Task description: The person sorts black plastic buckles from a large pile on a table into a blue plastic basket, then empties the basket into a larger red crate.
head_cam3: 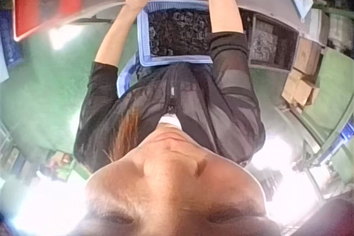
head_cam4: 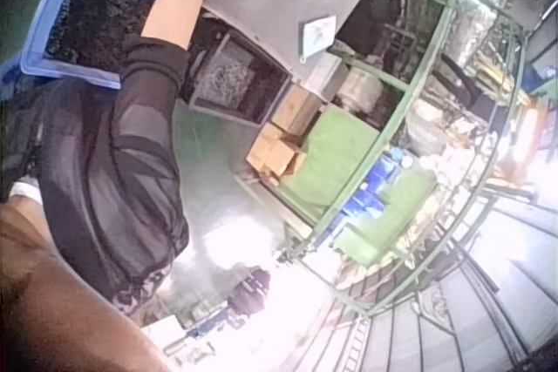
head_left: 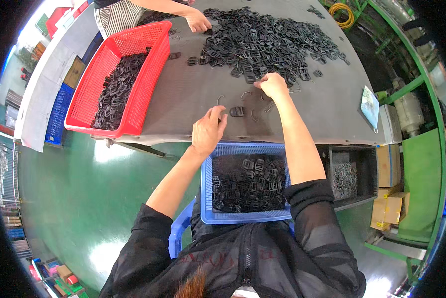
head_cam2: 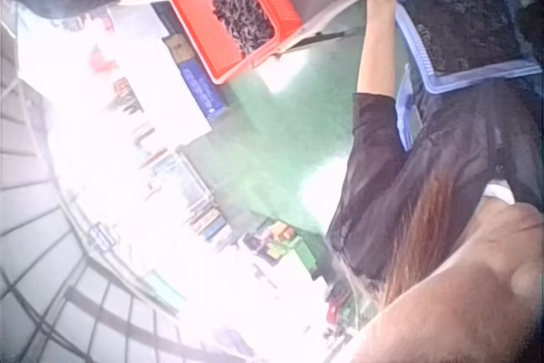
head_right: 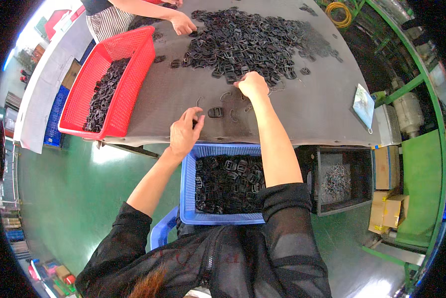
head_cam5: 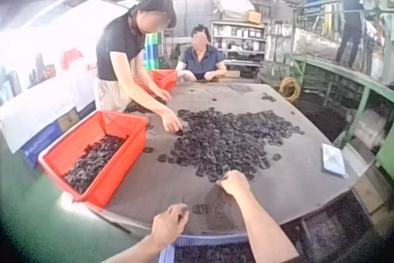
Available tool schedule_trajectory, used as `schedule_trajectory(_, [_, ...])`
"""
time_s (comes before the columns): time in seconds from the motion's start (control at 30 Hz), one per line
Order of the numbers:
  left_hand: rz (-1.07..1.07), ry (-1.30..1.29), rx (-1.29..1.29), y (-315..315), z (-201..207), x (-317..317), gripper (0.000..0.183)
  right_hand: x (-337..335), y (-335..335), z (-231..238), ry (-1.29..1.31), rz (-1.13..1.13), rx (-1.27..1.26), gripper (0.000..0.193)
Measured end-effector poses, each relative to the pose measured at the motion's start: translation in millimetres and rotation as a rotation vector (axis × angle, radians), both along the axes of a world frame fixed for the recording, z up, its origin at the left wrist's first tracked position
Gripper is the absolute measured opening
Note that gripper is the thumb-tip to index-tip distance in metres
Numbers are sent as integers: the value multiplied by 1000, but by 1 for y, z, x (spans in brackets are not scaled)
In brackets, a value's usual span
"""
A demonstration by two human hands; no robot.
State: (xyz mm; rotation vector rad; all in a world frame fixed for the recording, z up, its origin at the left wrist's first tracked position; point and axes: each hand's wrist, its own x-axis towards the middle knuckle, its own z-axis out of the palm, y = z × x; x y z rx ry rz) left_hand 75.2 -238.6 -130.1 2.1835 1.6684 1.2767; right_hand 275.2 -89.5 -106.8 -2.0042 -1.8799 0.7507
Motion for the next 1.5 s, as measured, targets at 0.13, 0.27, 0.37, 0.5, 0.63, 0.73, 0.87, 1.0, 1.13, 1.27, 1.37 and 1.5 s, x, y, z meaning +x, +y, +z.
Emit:
schedule_trajectory(0.13, [-318,-250,-252,-46,13,48,9,-14,-10,15,-22,-119,27,42])
schedule_trajectory(0.27, [-584,20,-231,-83,20,88,14,-27,4,-1,-76,-87,35,40])
schedule_trajectory(0.37, [-484,-143,-59,-62,22,75,19,-9,10,7,77,-79,-12,36])
schedule_trajectory(0.5, [-77,-42,30,-28,31,40,26,-6,8,4,23,-74,25,49])
schedule_trajectory(0.63, [126,216,-105,9,-5,26,55,-38,0,9,0,-20,41,55])
schedule_trajectory(0.73, [62,358,-164,15,-5,35,66,-28,27,-14,131,-11,-3,48])
schedule_trajectory(0.87, [1,352,-212,7,-2,27,79,1,15,19,484,87,-166,27])
schedule_trajectory(1.0, [-67,368,-236,10,4,39,86,43,21,13,144,-110,110,36])
schedule_trajectory(1.13, [-100,373,-217,19,-1,55,89,77,-6,19,155,-151,220,32])
schedule_trajectory(1.27, [-73,390,-183,37,-6,68,90,87,-39,27,378,-106,282,27])
schedule_trajectory(1.37, [-97,396,-187,55,-9,82,87,81,-72,39,554,-56,285,19])
schedule_trajectory(1.5, [-183,385,-168,72,-11,89,81,67,-116,48,573,222,267,15])
